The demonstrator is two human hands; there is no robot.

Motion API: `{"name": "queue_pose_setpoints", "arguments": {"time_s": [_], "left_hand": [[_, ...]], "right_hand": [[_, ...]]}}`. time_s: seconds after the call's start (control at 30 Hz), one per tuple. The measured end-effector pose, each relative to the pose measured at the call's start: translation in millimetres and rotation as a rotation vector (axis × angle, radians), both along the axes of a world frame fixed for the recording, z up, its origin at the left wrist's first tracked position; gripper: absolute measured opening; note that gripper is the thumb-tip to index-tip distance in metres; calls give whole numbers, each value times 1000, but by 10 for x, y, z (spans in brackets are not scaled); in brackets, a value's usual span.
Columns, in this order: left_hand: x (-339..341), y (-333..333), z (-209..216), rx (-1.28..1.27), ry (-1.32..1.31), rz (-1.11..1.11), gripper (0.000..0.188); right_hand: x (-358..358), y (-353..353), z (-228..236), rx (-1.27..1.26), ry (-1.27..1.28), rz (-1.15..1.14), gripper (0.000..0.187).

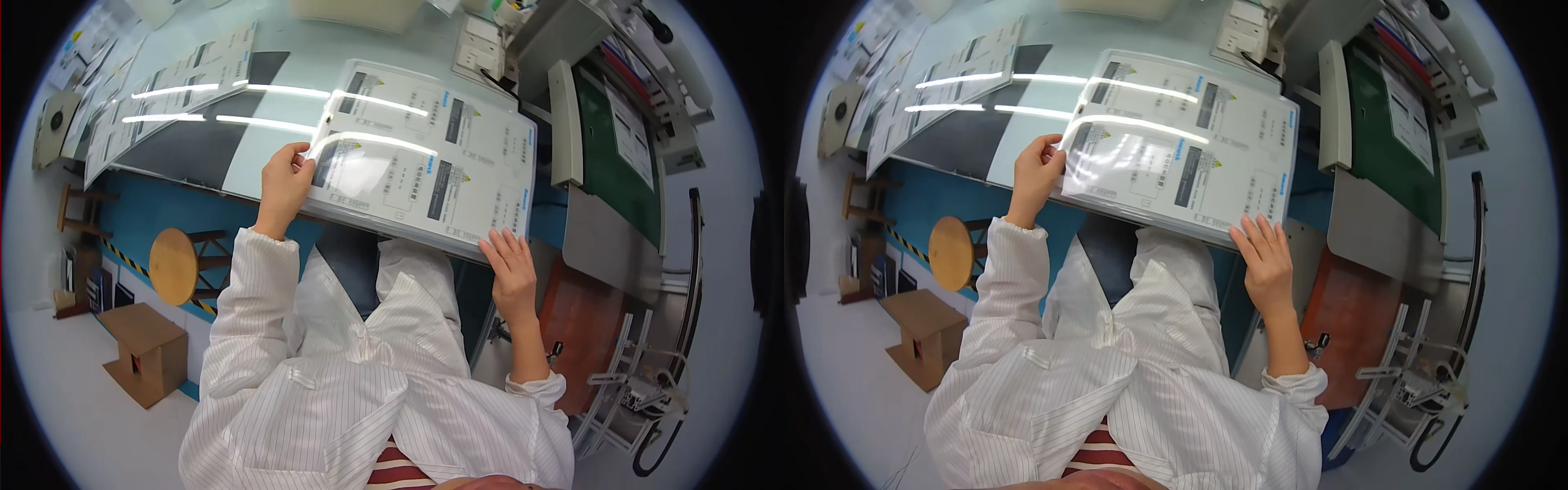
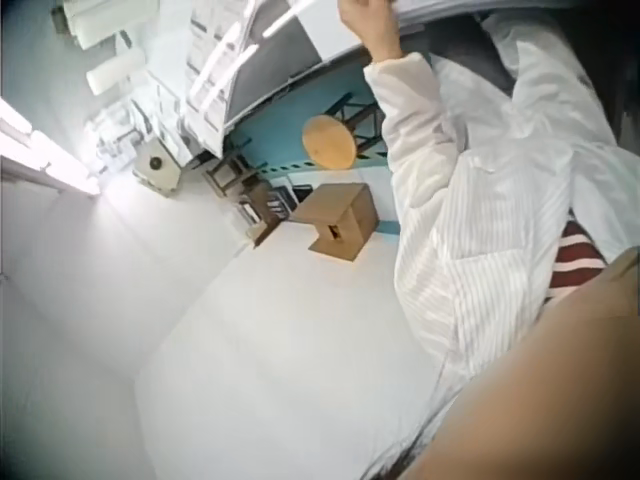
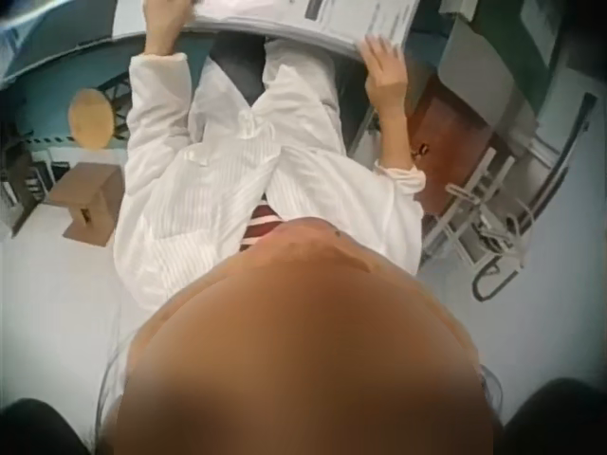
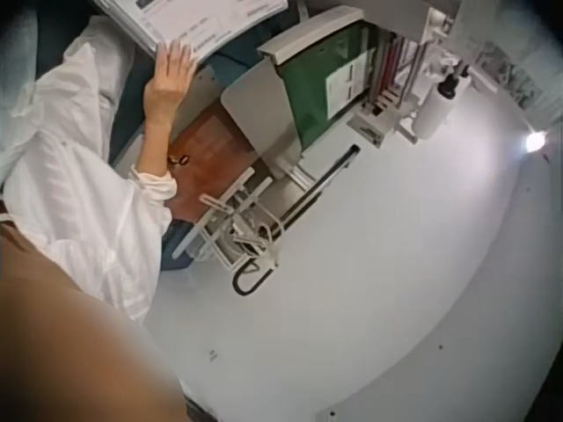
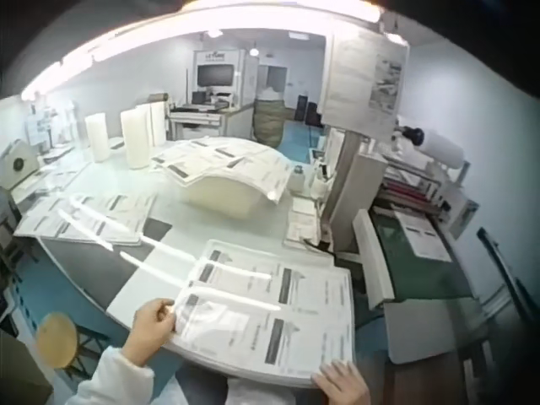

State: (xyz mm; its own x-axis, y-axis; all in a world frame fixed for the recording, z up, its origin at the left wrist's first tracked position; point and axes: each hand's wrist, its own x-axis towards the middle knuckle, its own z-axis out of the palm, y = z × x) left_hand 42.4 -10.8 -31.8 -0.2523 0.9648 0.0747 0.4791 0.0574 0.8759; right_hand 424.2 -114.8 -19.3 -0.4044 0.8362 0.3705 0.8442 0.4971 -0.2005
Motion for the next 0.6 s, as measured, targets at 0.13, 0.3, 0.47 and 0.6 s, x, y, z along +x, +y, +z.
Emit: {"name": "queue_pose_setpoints", "arguments": {"time_s": [0.13, 0.3, 0.47, 0.6], "left_hand": [[42, 11, -64, 55, 222, 2, 29], [83, 4, -50, 66, 341, 10, 27], [112, -2, 4, 4, 426, -26, 28], [26, 78, -135, 87, 511, -101, 28]], "right_hand": [[22, -11, -61, 0, 40, -10, 43], [31, -21, -88, -12, 30, -7, 44], [56, -24, -112, -26, 34, -19, 45], [66, -26, -101, -26, 46, -28, 43]]}}
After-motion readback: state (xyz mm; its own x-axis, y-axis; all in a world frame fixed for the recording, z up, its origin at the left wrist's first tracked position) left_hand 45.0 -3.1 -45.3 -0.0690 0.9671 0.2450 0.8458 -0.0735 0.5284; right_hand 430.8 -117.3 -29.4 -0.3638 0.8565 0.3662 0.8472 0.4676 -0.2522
